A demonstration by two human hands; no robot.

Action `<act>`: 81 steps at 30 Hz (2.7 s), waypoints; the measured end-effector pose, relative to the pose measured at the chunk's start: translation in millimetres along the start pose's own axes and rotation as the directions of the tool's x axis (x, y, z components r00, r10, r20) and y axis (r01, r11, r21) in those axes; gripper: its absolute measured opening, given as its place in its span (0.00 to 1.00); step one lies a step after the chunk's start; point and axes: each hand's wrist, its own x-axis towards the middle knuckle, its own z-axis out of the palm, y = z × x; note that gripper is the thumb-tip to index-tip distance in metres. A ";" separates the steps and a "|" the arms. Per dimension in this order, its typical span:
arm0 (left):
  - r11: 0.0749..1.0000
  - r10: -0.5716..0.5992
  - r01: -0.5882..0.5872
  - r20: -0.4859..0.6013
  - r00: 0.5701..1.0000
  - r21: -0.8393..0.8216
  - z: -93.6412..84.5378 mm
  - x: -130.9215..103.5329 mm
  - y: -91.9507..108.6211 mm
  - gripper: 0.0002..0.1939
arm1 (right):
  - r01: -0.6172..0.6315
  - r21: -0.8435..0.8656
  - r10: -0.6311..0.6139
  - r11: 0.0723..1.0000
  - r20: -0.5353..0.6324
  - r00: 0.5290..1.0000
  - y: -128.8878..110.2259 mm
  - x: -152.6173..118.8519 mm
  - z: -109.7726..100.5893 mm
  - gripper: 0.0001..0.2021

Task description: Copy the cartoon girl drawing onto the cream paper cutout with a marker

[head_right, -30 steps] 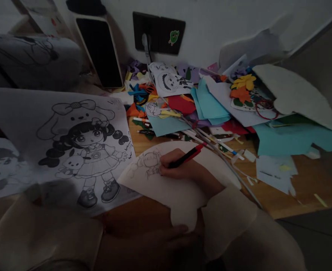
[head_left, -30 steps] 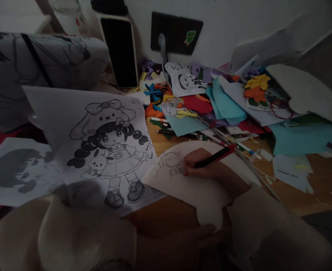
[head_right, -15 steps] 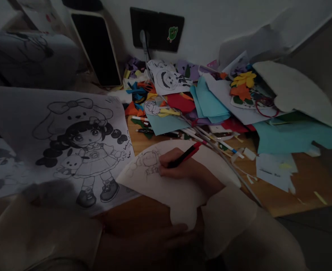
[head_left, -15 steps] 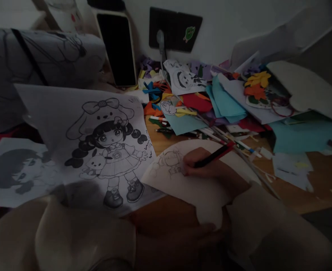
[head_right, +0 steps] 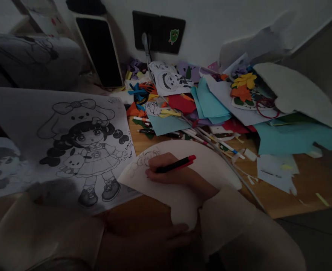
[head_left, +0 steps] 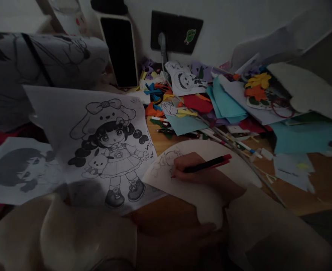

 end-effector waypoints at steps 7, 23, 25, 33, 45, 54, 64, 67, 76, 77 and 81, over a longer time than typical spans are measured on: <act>0.966 0.235 -0.237 -0.030 0.972 -0.107 -17.2 -4.9 -9.6 0.05 | 0.000 -0.074 0.001 0.997 0.011 1.000 -2.3 4.5 0.3 0.18; 0.968 0.217 -0.227 -0.098 0.971 -0.107 -4.7 -5.3 -2.4 0.04 | 0.023 -0.069 -0.020 0.997 0.034 0.999 -3.6 5.1 0.4 0.17; 0.970 0.213 -0.221 -0.088 0.973 -0.104 -7.0 -5.2 -2.8 0.04 | 0.028 -0.056 -0.025 0.998 0.044 0.999 -2.0 4.4 0.6 0.17; 0.962 0.230 -0.240 -0.087 0.969 -0.129 -10.4 -6.2 -6.4 0.03 | 0.034 -0.008 -0.033 0.999 0.088 0.996 3.5 2.0 2.2 0.17; 0.959 0.234 -0.247 -0.102 0.967 -0.140 -5.4 -6.4 -5.1 0.06 | -0.012 0.040 0.009 0.999 0.076 0.997 17.8 -14.0 -23.6 0.18; 0.820 0.265 -0.202 -0.043 0.963 0.535 -15.8 -8.3 -10.0 0.24 | -0.021 -0.074 0.031 0.997 0.143 0.989 9.8 -10.9 -25.6 0.16; 0.956 0.266 -0.264 0.001 0.964 -0.126 -23.7 -9.4 -13.6 0.06 | -0.006 -0.022 0.009 1.000 0.128 0.992 14.5 -12.2 -24.0 0.18; 0.954 0.279 -0.276 0.005 0.960 -0.120 -24.2 -9.9 -14.1 0.06 | -0.051 0.022 0.048 0.998 0.115 0.992 14.0 -12.7 -23.3 0.18; 0.960 0.252 -0.258 -0.071 0.965 -0.105 -24.4 -11.9 -15.6 0.04 | -0.185 0.134 0.198 0.973 -0.085 0.977 -6.8 -0.7 -6.1 0.12; 0.960 0.256 -0.261 -0.063 0.965 -0.099 -24.0 -11.5 -15.2 0.05 | -0.170 0.126 0.179 0.977 -0.056 0.982 -7.2 0.2 -4.7 0.12; 0.964 0.240 -0.248 -0.087 0.967 -0.094 -19.2 -9.0 -11.7 0.04 | -0.084 0.098 0.083 0.992 0.013 0.996 -1.8 0.1 -5.1 0.17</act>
